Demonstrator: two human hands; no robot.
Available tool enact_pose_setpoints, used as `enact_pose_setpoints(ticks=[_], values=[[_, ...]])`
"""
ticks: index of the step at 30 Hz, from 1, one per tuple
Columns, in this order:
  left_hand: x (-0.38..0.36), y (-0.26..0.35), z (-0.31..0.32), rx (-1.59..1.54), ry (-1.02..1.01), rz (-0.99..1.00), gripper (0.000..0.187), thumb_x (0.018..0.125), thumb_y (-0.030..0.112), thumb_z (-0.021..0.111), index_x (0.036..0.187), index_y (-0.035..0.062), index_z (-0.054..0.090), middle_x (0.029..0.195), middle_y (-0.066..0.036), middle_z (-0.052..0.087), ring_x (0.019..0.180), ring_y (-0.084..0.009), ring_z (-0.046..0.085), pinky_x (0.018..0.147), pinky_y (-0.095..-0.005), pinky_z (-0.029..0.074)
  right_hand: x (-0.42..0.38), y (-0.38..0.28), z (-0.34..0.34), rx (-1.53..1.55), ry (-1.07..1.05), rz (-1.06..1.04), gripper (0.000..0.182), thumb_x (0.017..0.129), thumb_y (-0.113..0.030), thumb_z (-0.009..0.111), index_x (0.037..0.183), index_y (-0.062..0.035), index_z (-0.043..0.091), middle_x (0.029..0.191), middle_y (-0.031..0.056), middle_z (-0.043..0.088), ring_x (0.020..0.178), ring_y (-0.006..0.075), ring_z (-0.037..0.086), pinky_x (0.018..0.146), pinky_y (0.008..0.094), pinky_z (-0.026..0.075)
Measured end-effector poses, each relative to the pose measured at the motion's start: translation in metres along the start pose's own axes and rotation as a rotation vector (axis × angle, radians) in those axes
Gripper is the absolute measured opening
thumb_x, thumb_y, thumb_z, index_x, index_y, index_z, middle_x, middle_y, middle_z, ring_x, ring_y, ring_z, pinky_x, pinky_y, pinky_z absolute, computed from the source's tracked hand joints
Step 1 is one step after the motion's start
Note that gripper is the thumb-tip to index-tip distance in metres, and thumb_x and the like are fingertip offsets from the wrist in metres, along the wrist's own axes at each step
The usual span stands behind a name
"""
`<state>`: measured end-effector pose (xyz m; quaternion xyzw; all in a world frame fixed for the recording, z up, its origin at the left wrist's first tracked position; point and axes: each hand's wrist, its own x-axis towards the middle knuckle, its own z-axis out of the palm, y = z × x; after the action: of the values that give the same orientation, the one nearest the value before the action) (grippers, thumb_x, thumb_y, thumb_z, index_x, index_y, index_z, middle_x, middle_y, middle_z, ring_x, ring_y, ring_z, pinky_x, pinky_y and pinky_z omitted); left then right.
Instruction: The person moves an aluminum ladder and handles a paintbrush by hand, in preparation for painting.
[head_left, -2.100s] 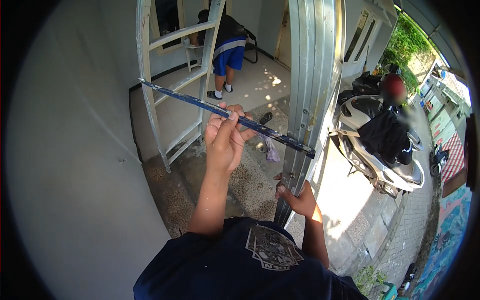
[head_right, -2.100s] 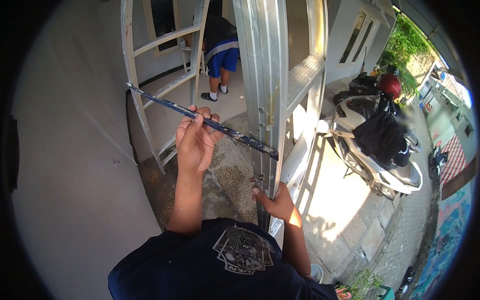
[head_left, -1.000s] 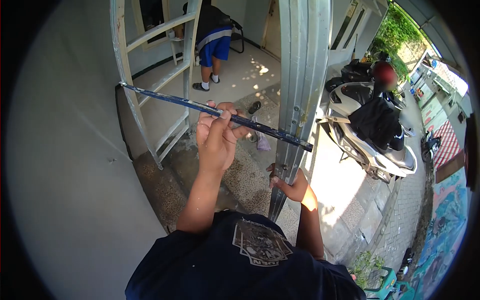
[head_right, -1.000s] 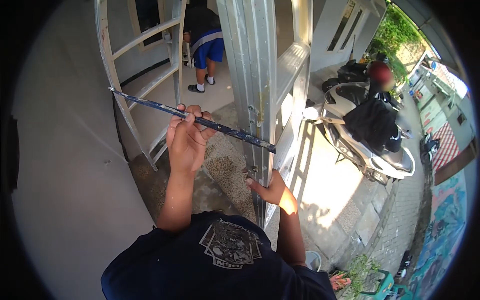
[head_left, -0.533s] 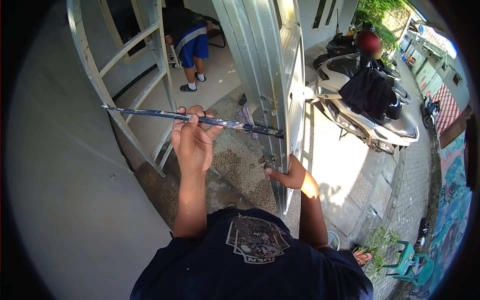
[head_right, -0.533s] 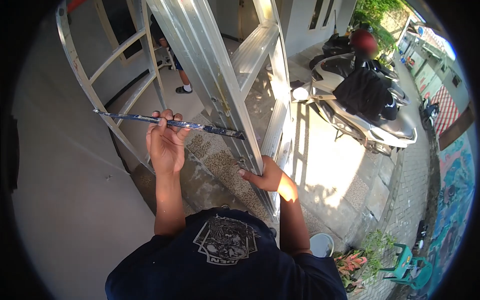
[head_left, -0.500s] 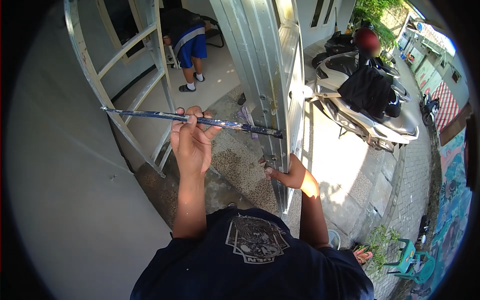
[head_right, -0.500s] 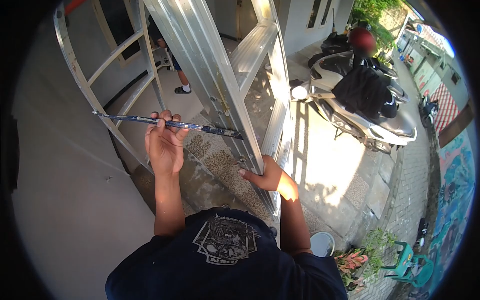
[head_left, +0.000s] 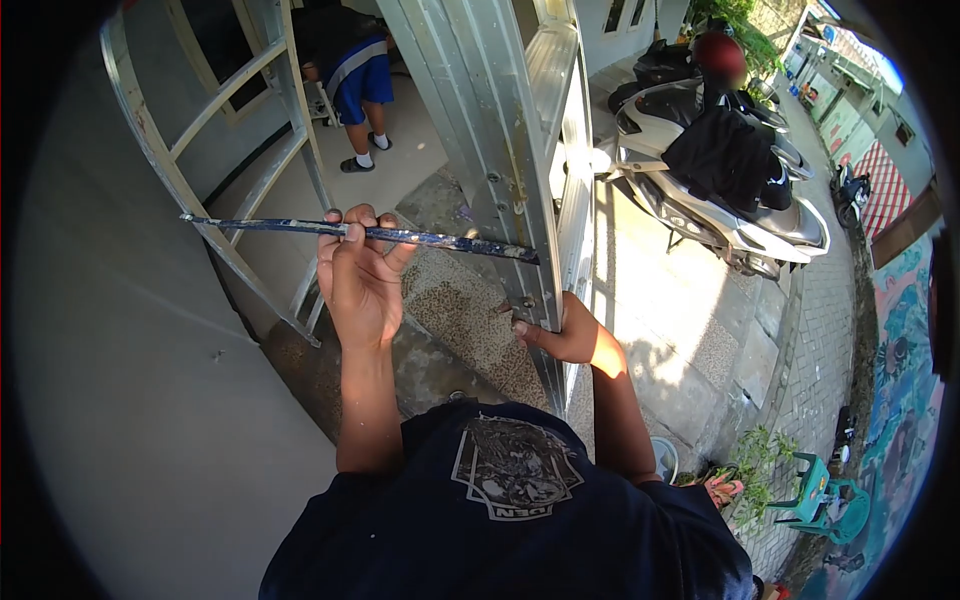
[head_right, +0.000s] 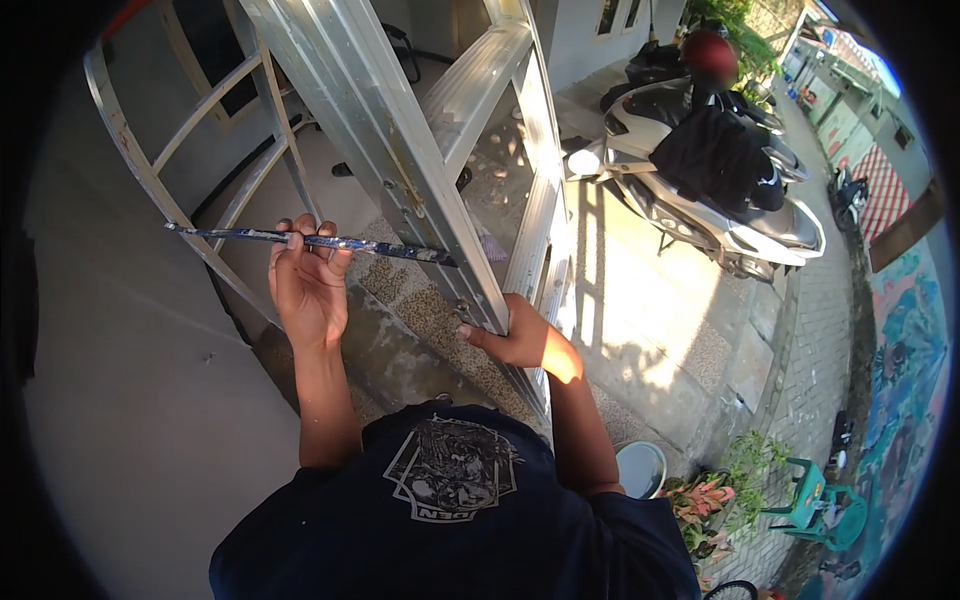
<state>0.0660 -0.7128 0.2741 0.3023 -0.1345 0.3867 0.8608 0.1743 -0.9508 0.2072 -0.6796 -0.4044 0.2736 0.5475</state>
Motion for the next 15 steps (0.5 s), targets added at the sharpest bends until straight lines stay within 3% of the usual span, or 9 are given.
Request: enact_pose_setpoints(ticks=[15], values=[[-0.015, -0.003, -0.020, 0.087, 0.005, -0.046, 0.017, 0.097, 0.006, 0.051, 0.111, 0.0080, 0.043, 0.104, -0.009, 0.050, 0.099, -0.0226, 0.058, 0.081, -0.0367, 0.063, 0.005, 0.000, 0.014, 0.008, 0.044, -0.005, 0.034, 0.085, -0.025, 0.074, 0.102, 0.0025, 0.064, 0.076, 0.0107, 0.068, 0.072, 0.0153, 0.064, 0.065, 0.0316, 0.050]])
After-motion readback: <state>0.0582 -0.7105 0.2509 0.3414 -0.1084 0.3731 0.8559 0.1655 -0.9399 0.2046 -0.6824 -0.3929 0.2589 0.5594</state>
